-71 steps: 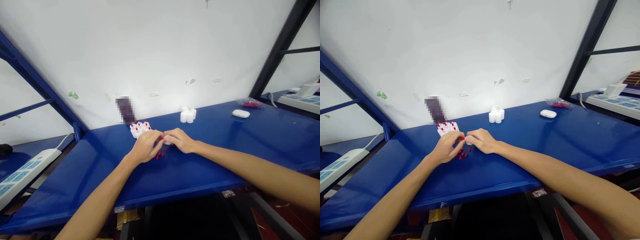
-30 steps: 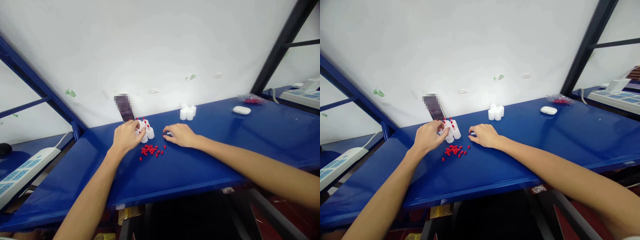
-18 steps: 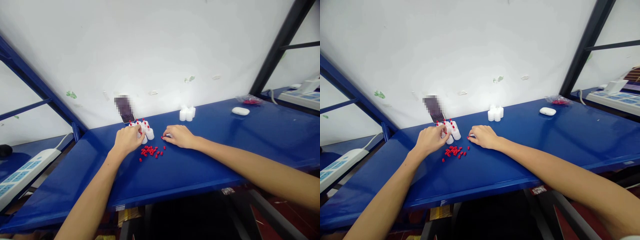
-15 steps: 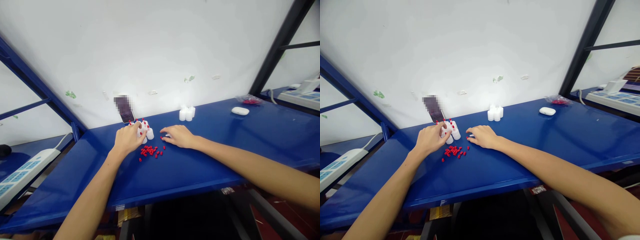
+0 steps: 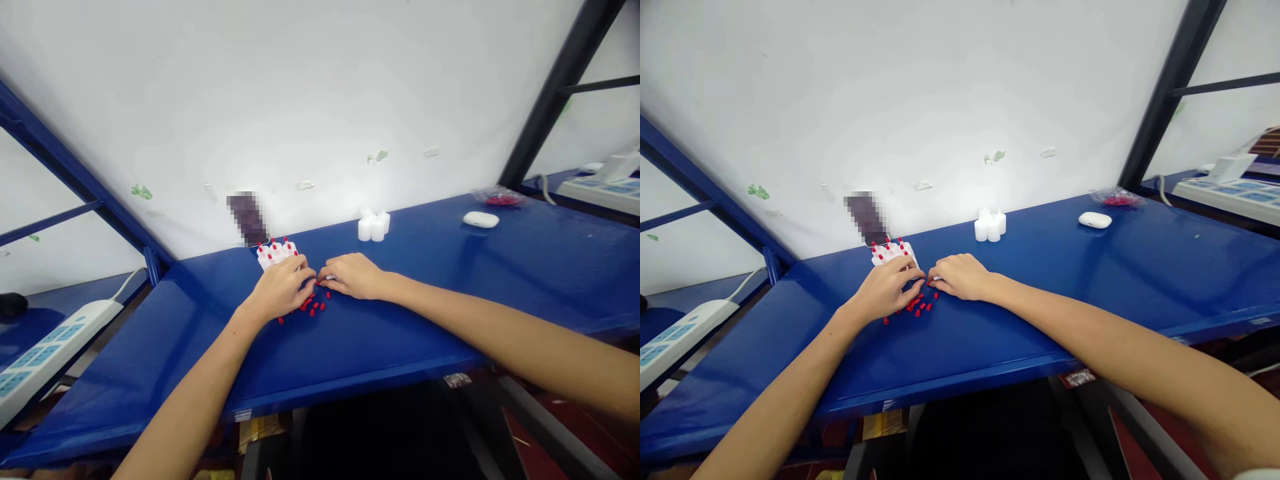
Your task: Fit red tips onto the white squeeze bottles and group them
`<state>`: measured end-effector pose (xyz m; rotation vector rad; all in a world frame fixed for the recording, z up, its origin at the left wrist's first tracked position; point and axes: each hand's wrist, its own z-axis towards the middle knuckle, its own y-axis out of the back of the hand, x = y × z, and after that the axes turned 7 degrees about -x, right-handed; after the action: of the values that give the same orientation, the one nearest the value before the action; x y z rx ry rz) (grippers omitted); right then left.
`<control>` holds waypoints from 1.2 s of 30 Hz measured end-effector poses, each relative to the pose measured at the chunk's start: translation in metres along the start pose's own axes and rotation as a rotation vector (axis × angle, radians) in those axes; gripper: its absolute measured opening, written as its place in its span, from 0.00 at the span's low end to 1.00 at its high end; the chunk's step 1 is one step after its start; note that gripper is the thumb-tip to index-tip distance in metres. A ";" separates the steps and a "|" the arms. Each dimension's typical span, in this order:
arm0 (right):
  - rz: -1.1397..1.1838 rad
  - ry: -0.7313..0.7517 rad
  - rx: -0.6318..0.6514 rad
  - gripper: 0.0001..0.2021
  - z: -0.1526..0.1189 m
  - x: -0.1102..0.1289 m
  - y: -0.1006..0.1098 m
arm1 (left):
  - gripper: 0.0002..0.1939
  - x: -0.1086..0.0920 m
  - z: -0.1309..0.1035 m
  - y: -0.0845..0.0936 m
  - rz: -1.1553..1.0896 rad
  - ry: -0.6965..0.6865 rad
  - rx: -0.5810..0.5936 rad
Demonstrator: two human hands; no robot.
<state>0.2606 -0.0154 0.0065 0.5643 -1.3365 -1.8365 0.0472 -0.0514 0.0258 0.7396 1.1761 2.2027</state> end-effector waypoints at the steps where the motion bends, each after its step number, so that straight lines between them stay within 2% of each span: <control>1: -0.001 0.002 0.000 0.12 0.000 0.001 0.000 | 0.12 0.000 0.000 -0.001 0.003 -0.005 0.017; 7: 0.069 -0.014 -0.031 0.12 -0.001 -0.002 -0.002 | 0.14 0.000 0.000 -0.001 0.008 -0.003 0.172; 10: 0.190 -0.041 -0.085 0.12 -0.001 -0.003 -0.005 | 0.16 0.000 0.000 -0.002 0.025 0.021 0.188; 13: 0.340 -0.084 -0.153 0.11 -0.001 -0.003 -0.007 | 0.15 0.000 0.000 -0.002 0.022 0.015 0.128; 16: 0.443 -0.118 -0.197 0.12 -0.003 -0.003 -0.005 | 0.13 0.001 -0.001 -0.001 0.012 -0.001 -0.008; 19: 0.430 -0.113 -0.206 0.13 -0.005 -0.001 -0.002 | 0.13 0.000 0.000 0.001 0.003 -0.010 -0.162; 21: 0.421 -0.081 -0.198 0.13 -0.006 0.001 -0.001 | 0.13 -0.002 0.001 0.002 0.002 -0.022 -0.215; 25: 0.457 -0.010 -0.181 0.11 -0.008 0.005 0.000 | 0.12 -0.006 0.002 0.002 0.020 -0.067 -0.230; 31: 0.353 0.021 -0.152 0.08 -0.009 0.008 0.003 | 0.10 -0.008 0.001 -0.001 0.025 -0.112 -0.255; 36: 0.491 0.015 -0.144 0.09 -0.009 0.009 0.004 | 0.07 -0.010 0.000 -0.003 -0.055 -0.114 -0.272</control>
<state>0.2632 -0.0285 0.0079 0.1517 -1.1916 -1.5009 0.0549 -0.0567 0.0214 0.6985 0.8110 2.1861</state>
